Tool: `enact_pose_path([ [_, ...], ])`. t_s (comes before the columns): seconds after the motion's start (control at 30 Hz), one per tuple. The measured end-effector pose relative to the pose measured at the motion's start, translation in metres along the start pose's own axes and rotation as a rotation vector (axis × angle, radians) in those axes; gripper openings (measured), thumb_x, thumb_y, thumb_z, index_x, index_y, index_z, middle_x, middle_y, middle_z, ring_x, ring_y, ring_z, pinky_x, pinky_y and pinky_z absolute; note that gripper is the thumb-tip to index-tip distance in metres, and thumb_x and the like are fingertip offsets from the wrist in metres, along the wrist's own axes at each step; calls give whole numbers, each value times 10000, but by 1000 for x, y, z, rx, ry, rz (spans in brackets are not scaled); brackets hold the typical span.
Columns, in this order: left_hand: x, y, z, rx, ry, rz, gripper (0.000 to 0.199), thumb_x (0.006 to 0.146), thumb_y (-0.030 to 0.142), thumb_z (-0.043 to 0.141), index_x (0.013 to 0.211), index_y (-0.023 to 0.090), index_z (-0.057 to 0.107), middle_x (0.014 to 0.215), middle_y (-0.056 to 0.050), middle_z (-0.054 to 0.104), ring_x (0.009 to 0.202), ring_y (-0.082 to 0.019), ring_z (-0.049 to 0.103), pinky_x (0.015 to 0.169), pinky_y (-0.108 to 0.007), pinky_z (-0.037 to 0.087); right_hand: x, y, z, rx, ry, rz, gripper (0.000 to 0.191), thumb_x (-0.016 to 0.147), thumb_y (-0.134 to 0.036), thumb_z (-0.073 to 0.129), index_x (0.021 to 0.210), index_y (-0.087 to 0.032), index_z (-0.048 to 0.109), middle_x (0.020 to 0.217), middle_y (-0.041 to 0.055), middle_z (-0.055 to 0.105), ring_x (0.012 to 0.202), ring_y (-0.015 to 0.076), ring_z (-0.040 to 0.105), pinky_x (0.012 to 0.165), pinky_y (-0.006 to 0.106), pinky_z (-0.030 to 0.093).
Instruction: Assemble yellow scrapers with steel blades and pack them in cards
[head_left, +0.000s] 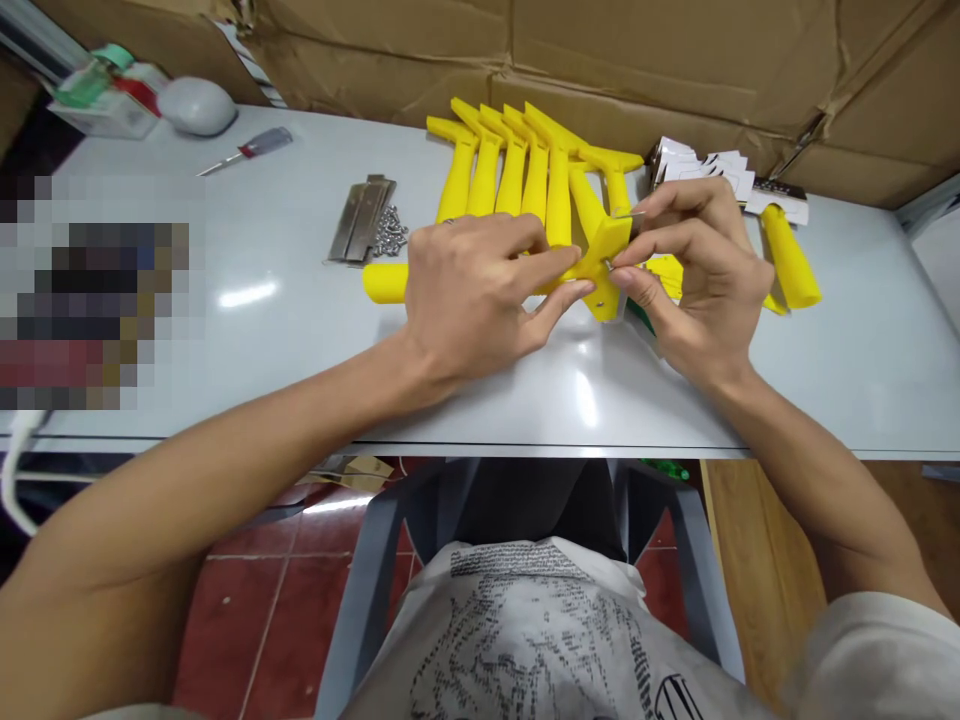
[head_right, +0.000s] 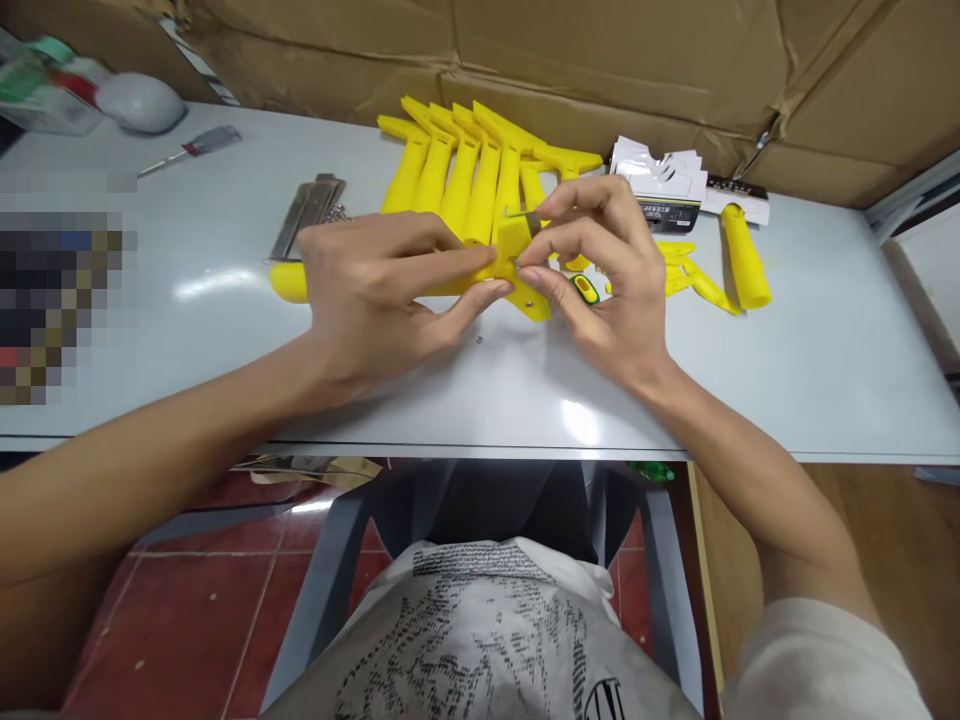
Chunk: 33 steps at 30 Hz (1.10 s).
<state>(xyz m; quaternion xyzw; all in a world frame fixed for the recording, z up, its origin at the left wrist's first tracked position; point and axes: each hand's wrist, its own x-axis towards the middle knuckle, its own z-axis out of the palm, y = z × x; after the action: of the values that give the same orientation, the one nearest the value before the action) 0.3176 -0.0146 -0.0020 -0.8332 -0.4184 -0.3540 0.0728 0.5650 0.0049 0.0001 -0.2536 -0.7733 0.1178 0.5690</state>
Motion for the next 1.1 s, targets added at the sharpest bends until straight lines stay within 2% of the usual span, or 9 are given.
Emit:
enact_pose_path([
  [0.13,-2,2,-1,18,14,4,455,1226,661,603,1170,321,900,917,-53,789,832,-254,723,733,-415,505,-1,-5,4,-30,11,-5,331,1140,-626,733,1038,-340,866,1179,95,769,1056,267,724,866,482,679],
  [0.33,-5,4,7,35,56,0,395,1223,621,623,1235,334,896,957,-69,783,882,-281,741,816,-441,539,-6,-8,10,-65,80,25,293,1107,-651,771,1091,-362,820,1149,67,814,1015,243,743,739,412,673],
  [0.5,-6,1,12,78,76,24,324,1220,559,652,1210,340,892,1001,-73,800,928,-295,767,891,-473,570,-9,-4,15,85,88,173,603,981,-789,877,1377,-368,705,1033,-3,768,851,174,732,746,345,689],
  [0.67,-7,-8,14,-2,41,11,376,1234,599,613,1202,343,886,1016,-76,774,1008,-303,770,932,-481,563,-9,-10,11,58,40,168,305,1029,-585,898,1218,-355,832,1050,9,800,892,176,740,787,354,676],
  [0.77,-6,-7,12,-18,22,-14,465,1227,678,599,1192,314,886,983,-78,773,970,-288,739,907,-461,547,-9,-13,10,87,21,192,238,1048,-485,899,1249,-363,855,1069,12,808,919,189,743,826,377,674],
  [0.83,-5,-2,9,18,23,-20,498,1218,700,611,1175,294,896,968,-81,779,907,-272,702,839,-444,494,-10,-13,11,128,21,195,243,1071,-453,877,1293,-357,855,1082,15,801,933,183,736,834,370,665],
  [0.93,-4,5,5,78,39,8,506,1211,705,636,1129,295,921,929,-69,788,798,-242,650,717,-425,356,-10,-13,14,134,117,117,371,1033,-457,920,1366,-352,793,1151,6,783,895,160,730,731,336,621],
  [1.03,-5,7,5,38,27,-31,466,1209,685,661,1138,315,934,929,-55,800,801,-232,665,711,-421,342,-8,-13,13,-107,114,0,198,1084,-504,848,1203,-349,817,1244,44,770,1004,203,750,712,349,599],
  [1.1,-7,6,7,-9,13,-76,455,1196,692,683,1146,315,932,945,-55,805,830,-240,682,748,-422,381,-6,-13,12,-234,71,-72,237,1122,-527,792,1028,-315,841,1250,73,751,1086,232,734,732,357,583],
])
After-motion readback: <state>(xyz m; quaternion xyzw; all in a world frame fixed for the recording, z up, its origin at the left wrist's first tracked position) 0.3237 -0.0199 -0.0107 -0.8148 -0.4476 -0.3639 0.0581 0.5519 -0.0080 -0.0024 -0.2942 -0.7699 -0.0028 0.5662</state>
